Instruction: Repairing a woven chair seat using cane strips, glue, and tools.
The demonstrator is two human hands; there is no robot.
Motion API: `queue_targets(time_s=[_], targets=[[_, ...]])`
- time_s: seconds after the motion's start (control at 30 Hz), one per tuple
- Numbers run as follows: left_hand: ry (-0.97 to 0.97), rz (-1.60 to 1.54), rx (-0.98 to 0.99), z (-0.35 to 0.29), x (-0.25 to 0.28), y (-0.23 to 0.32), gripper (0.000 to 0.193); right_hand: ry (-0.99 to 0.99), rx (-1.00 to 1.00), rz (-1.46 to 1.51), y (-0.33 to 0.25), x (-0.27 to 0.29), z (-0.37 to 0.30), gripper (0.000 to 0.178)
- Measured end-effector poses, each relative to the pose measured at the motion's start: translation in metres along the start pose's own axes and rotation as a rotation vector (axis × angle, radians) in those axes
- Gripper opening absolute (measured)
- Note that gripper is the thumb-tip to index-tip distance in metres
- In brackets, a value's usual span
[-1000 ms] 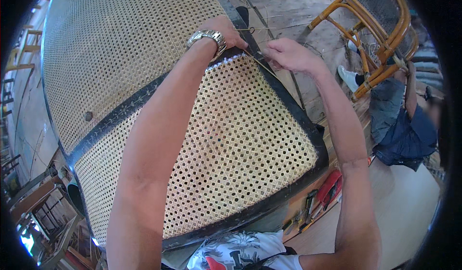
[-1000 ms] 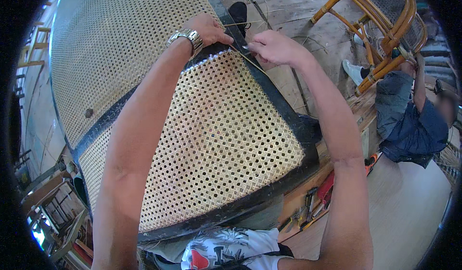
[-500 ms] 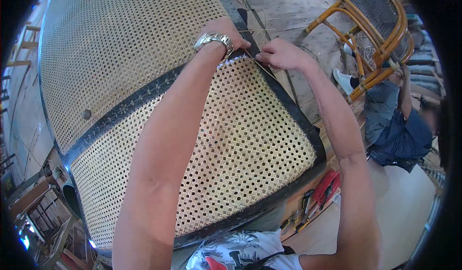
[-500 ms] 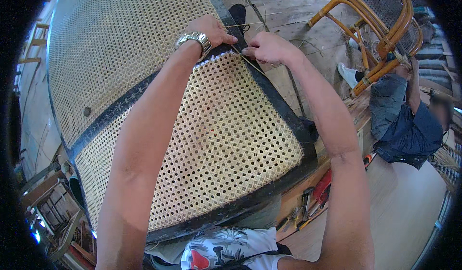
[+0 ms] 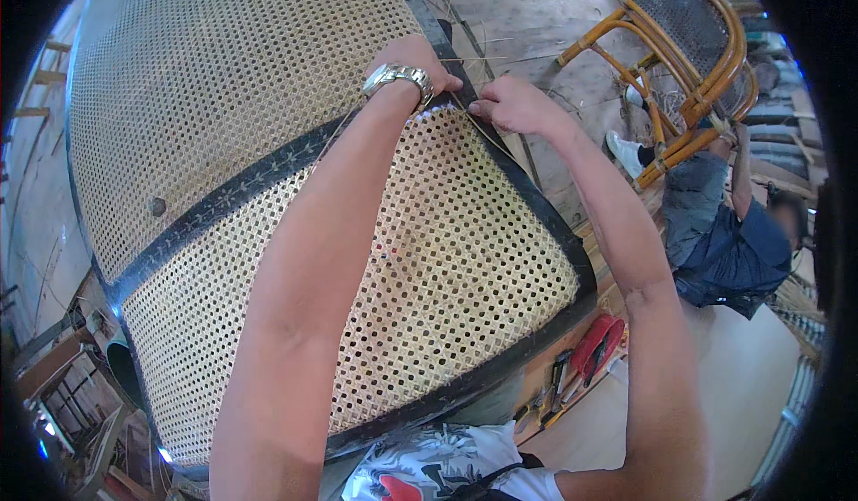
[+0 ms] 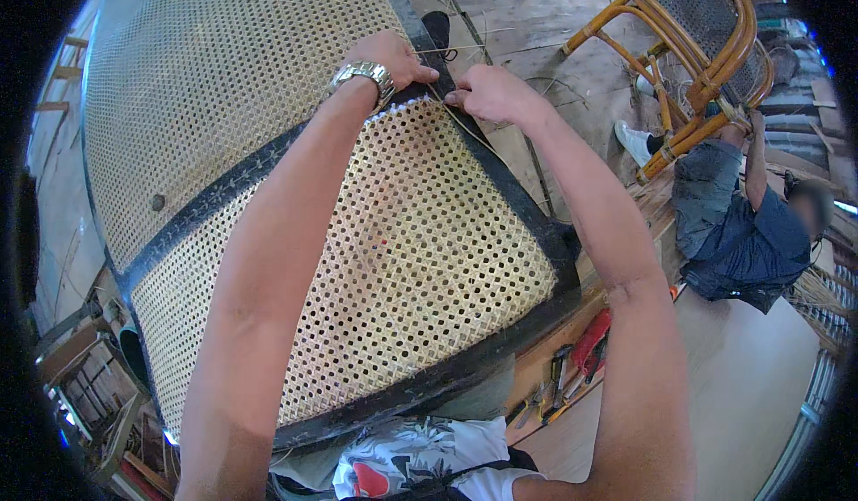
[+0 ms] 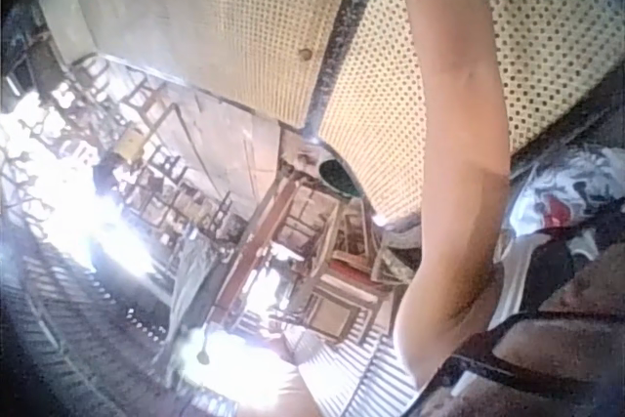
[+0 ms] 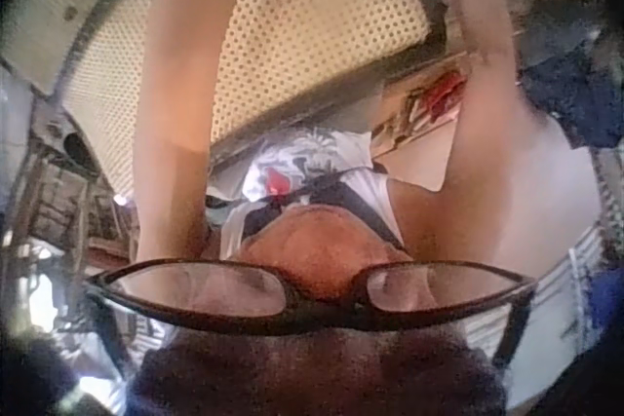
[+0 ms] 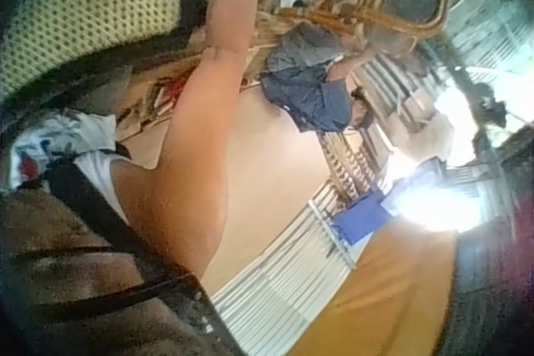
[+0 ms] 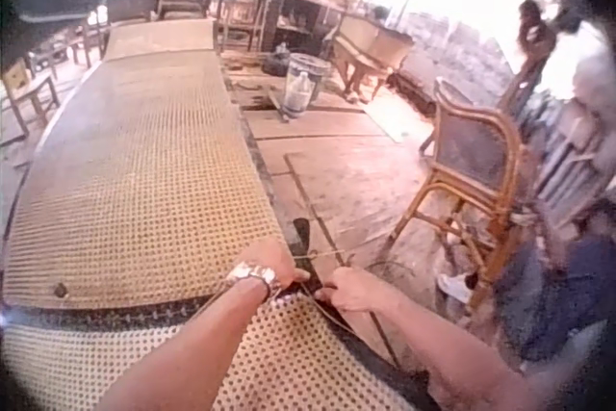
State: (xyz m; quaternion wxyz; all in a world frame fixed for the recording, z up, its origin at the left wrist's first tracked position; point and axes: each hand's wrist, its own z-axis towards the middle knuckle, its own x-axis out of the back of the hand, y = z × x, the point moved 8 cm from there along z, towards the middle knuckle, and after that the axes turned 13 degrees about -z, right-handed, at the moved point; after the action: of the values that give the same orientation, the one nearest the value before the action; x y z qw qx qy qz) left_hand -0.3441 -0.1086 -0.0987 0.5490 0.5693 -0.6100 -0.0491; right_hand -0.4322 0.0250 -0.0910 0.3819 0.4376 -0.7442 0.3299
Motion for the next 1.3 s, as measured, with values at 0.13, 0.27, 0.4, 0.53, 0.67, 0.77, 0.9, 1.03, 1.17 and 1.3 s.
queue_targets(time_s=[0.13, 0.27, 0.4, 0.53, 0.67, 0.77, 0.9, 1.03, 1.17, 1.3], targets=[[-0.007, -0.021, 0.002, -0.002, 0.002, 0.001, 0.062, 0.013, -0.022, -0.084, 0.0, 0.003, -0.001, 0.034], [-0.009, -0.016, -0.007, 0.0, 0.0, -0.004, 0.062, -0.061, 0.033, -0.032, -0.002, 0.001, 0.001, 0.035], [-0.006, -0.007, -0.012, -0.002, 0.002, -0.001, 0.059, -0.104, 0.005, 0.126, 0.002, -0.004, -0.003, 0.037], [-0.017, -0.014, -0.004, -0.004, 0.002, 0.0, 0.057, -0.078, 0.029, 0.019, -0.005, 0.001, -0.001, 0.037], [-0.008, -0.005, -0.016, 0.001, 0.0, -0.006, 0.056, -0.117, 0.02, -0.035, -0.01, 0.002, 0.002, 0.038], [0.058, -0.017, -0.082, 0.006, -0.002, -0.007, 0.049, -0.07, 0.022, -0.129, -0.009, 0.003, 0.002, 0.037], [0.02, -0.043, -0.077, 0.004, -0.002, -0.006, 0.048, -0.015, 0.065, -0.176, -0.01, 0.001, 0.004, 0.037], [-0.023, -0.041, -0.036, 0.001, -0.001, -0.006, 0.059, -0.243, -0.007, 0.066, 0.0, -0.005, 0.007, 0.038], [-0.038, -0.028, -0.042, 0.002, -0.004, -0.007, 0.059, -0.3, -0.048, 0.175, -0.002, -0.004, 0.003, 0.038], [0.01, -0.037, -0.085, 0.003, -0.001, -0.007, 0.051, -0.302, -0.038, 0.137, -0.004, -0.003, 0.005, 0.038]])
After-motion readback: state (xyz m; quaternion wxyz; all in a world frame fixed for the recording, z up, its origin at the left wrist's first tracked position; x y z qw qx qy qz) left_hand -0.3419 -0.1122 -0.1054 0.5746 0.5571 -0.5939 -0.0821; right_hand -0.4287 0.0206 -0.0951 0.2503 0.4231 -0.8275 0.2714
